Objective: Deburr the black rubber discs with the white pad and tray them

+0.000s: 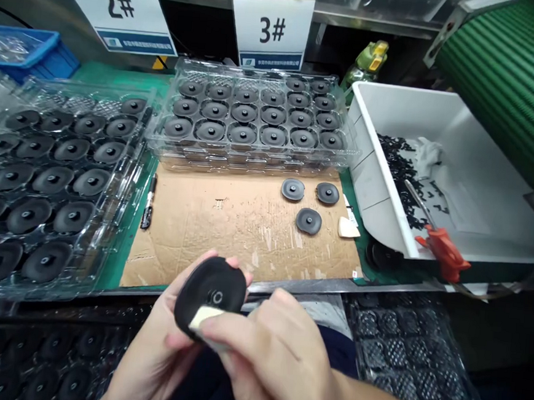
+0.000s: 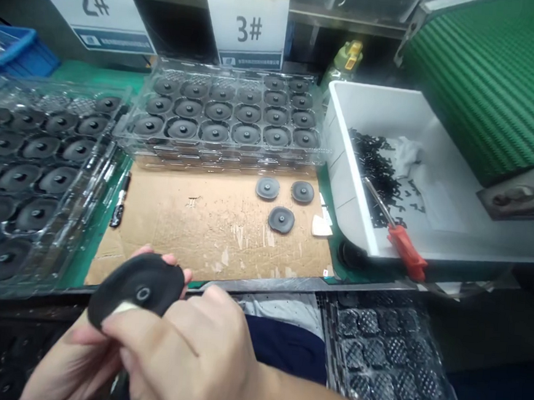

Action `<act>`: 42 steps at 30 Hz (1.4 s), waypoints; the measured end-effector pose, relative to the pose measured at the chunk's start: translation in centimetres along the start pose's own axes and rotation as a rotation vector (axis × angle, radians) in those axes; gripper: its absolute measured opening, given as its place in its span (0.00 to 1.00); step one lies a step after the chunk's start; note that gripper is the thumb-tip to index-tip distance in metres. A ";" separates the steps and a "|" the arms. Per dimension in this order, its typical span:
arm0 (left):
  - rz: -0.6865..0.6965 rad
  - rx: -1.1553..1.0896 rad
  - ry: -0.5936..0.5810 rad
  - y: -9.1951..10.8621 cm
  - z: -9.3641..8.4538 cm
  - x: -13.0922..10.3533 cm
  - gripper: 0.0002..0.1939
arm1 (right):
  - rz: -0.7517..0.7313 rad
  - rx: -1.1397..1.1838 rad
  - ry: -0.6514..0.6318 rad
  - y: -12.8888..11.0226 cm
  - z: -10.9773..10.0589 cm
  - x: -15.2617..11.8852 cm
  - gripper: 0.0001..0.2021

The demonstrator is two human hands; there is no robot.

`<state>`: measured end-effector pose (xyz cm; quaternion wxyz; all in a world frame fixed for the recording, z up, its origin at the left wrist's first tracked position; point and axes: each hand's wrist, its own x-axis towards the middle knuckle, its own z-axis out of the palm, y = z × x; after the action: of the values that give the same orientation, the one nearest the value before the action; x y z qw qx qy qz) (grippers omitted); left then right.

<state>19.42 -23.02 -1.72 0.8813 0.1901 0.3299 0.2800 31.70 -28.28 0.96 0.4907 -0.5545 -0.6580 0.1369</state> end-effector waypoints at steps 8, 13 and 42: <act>-0.072 -0.039 -0.043 -0.6 -0.2 0.0 0.25 | 0.008 -0.014 -0.047 0.2 -1.6 0.6 0.13; -0.038 0.006 -0.007 -0.9 -0.2 -0.1 0.28 | 0.180 -0.038 -0.201 1.0 -3.9 -2.1 0.11; 0.132 -0.039 0.045 -1.7 -0.1 0.7 0.23 | 0.510 -0.024 -0.089 9.6 0.2 -6.9 0.11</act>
<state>20.40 -23.87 -2.95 0.8569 0.1878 0.3307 0.3480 36.61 -30.85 -9.47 0.4043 -0.7018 -0.5192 0.2727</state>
